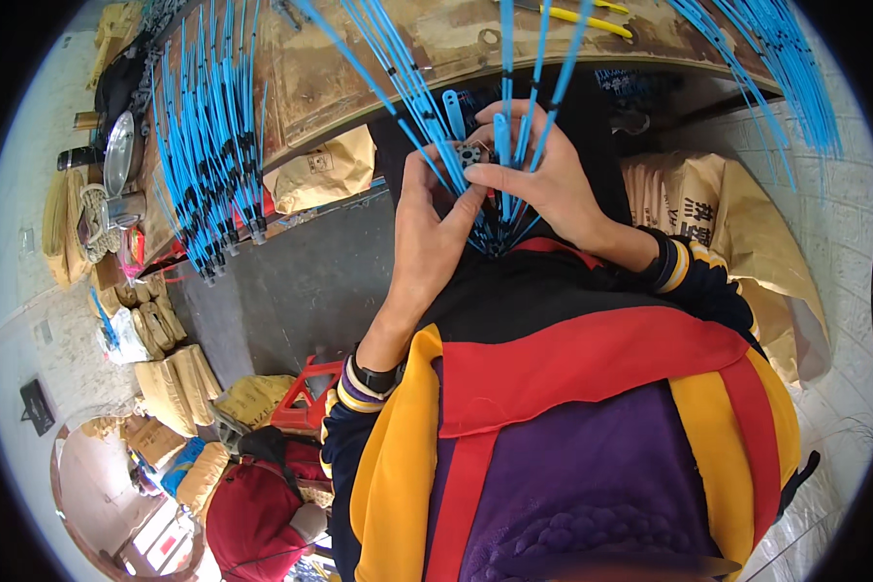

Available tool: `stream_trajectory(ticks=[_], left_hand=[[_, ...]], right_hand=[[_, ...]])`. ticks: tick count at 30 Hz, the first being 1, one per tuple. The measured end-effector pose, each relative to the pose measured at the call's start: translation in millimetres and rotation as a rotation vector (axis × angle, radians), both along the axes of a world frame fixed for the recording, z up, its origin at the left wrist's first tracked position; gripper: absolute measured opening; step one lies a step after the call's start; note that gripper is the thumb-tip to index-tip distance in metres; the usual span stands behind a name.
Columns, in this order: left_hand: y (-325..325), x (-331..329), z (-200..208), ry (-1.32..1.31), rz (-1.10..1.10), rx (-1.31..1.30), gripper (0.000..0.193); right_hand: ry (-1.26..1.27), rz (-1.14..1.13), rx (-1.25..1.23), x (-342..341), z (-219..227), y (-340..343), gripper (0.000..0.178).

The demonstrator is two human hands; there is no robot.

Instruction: Assembling blue plastic rods into a base to create a complex plastic component.

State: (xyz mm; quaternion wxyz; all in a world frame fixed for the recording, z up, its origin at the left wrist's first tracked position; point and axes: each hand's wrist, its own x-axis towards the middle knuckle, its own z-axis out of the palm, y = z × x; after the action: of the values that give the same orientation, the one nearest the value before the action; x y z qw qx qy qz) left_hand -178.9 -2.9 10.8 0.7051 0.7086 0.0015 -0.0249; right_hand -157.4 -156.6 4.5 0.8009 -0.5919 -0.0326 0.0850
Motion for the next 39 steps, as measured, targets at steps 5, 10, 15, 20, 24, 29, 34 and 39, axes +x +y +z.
stream_trajectory(ticks=[5, 10, 15, 20, 24, 29, 34, 39], left_hand=[[-10.6, 3.7, 9.0, 0.054, -0.071, 0.171, 0.037], [-28.1, 8.3, 12.4, 0.037, -0.064, 0.292, 0.037], [-37.9, 12.3, 0.6, -0.023, -0.077, 0.398, 0.035], [-27.8, 14.8, -3.4, -0.109, -0.095, 0.378, 0.033], [-5.0, 19.6, 17.9, 0.042, -0.222, 0.13, 0.031], [14.3, 1.8, 15.1, 0.007, -0.246, 0.133, 0.03], [23.0, -13.4, 9.8, -0.06, -0.096, 0.265, 0.027], [38.6, -22.6, 2.7, -0.173, -0.057, 0.223, 0.025]], right_hand=[[-0.016, 0.06, 0.057, -6.4, -5.9, -25.7, 0.055], [-0.113, 0.122, 0.374, -9.9, -14.0, -44.3, 0.053], [-0.026, 0.067, 0.504, -7.2, -24.9, -58.3, 0.062], [0.006, 0.077, 0.539, -7.5, -19.3, -60.6, 0.06], [0.046, 0.119, 0.674, -8.7, -11.6, -53.4, 0.053], [0.327, 0.348, 0.472, -5.6, -51.4, -39.5, 0.032], [0.193, 0.432, 0.18, -9.4, -53.5, -23.3, 0.013], [0.152, 0.471, -0.029, -11.8, -40.5, -10.6, 0.007]])
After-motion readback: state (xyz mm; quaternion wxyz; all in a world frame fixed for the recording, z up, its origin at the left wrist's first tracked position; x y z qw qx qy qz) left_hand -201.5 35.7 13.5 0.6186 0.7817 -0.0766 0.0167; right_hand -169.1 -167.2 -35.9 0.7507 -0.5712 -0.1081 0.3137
